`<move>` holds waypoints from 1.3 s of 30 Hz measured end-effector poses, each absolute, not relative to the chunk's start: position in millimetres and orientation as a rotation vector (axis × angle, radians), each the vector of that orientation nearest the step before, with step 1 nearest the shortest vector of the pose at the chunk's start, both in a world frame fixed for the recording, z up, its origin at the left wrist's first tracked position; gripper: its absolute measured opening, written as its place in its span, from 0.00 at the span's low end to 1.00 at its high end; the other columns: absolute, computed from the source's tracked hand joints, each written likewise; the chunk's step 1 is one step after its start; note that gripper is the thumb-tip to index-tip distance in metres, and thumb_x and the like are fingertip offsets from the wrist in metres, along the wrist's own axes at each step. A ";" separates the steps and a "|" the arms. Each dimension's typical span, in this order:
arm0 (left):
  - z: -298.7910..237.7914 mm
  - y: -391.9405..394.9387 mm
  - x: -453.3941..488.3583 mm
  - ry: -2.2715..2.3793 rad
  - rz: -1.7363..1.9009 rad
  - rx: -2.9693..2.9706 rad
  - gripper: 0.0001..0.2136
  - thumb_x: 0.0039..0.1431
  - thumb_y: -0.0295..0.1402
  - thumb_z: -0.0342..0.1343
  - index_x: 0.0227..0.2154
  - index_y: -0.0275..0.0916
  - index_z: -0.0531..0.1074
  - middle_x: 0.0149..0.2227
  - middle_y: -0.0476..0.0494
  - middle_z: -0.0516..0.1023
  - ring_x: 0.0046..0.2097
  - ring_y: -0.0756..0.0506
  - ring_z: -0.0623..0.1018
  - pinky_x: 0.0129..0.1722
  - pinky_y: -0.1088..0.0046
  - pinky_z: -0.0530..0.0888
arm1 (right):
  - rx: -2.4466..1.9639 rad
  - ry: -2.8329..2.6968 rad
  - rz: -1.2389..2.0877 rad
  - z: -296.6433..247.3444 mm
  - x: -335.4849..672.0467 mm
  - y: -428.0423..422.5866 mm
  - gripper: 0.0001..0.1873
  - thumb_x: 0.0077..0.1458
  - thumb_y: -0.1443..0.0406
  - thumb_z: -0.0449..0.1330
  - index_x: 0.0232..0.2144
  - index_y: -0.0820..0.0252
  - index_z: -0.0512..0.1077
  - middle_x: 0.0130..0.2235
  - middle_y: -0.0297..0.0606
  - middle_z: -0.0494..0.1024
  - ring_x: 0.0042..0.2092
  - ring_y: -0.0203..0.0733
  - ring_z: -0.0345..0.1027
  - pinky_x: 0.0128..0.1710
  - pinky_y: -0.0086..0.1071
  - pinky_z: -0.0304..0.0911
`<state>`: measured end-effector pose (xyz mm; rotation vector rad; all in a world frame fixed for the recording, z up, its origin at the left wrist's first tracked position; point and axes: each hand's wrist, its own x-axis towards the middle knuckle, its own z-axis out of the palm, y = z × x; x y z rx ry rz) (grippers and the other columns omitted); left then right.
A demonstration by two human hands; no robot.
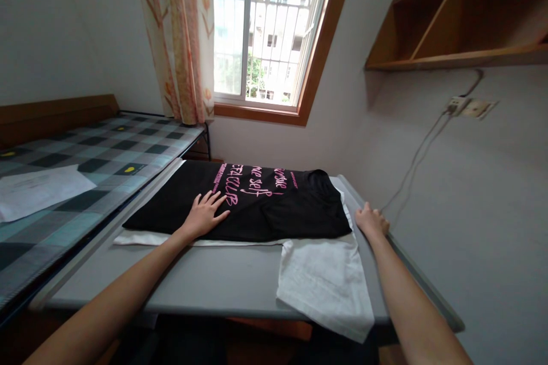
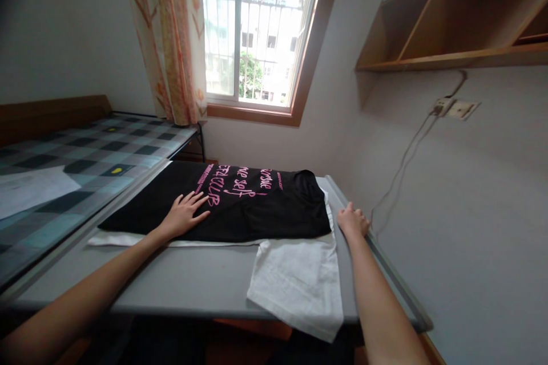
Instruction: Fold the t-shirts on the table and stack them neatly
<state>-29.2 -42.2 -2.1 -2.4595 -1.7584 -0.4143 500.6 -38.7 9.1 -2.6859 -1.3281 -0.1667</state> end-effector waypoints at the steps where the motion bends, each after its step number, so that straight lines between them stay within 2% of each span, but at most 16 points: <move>1: -2.6 -41.9 -29.3 -1.757 -0.415 -2.461 0.28 0.64 0.53 0.43 0.61 0.46 0.64 0.65 0.43 0.62 0.66 0.36 0.57 0.64 0.50 0.51 | -2.683 -1.327 -0.174 8.5 501.0 -38.6 0.28 0.62 0.61 0.42 0.59 0.68 0.62 0.50 0.63 0.71 0.52 0.60 0.68 0.48 0.49 0.60; 11: -1.5 -40.9 -33.2 -1.765 -0.449 -2.518 0.27 0.63 0.52 0.44 0.61 0.47 0.64 0.66 0.44 0.59 0.68 0.36 0.53 0.64 0.49 0.52 | -2.691 -1.376 -0.158 12.4 502.8 -40.2 0.28 0.62 0.60 0.42 0.60 0.68 0.61 0.50 0.62 0.71 0.51 0.59 0.69 0.48 0.48 0.61; 22: -3.2 -42.3 -38.5 -1.705 -0.499 -2.597 0.25 0.64 0.48 0.46 0.61 0.47 0.64 0.65 0.42 0.61 0.68 0.35 0.54 0.64 0.45 0.53 | -2.697 -1.376 -0.120 12.2 505.4 -39.8 0.30 0.62 0.59 0.42 0.63 0.67 0.58 0.51 0.61 0.71 0.52 0.59 0.68 0.48 0.48 0.61; 39: -4.0 -44.0 -37.4 -1.721 -0.453 -2.592 0.25 0.65 0.48 0.45 0.61 0.46 0.63 0.65 0.43 0.61 0.68 0.36 0.53 0.64 0.46 0.51 | -2.676 -1.369 -0.065 14.6 506.8 -42.1 0.32 0.62 0.57 0.43 0.65 0.66 0.56 0.53 0.60 0.71 0.54 0.58 0.67 0.50 0.48 0.62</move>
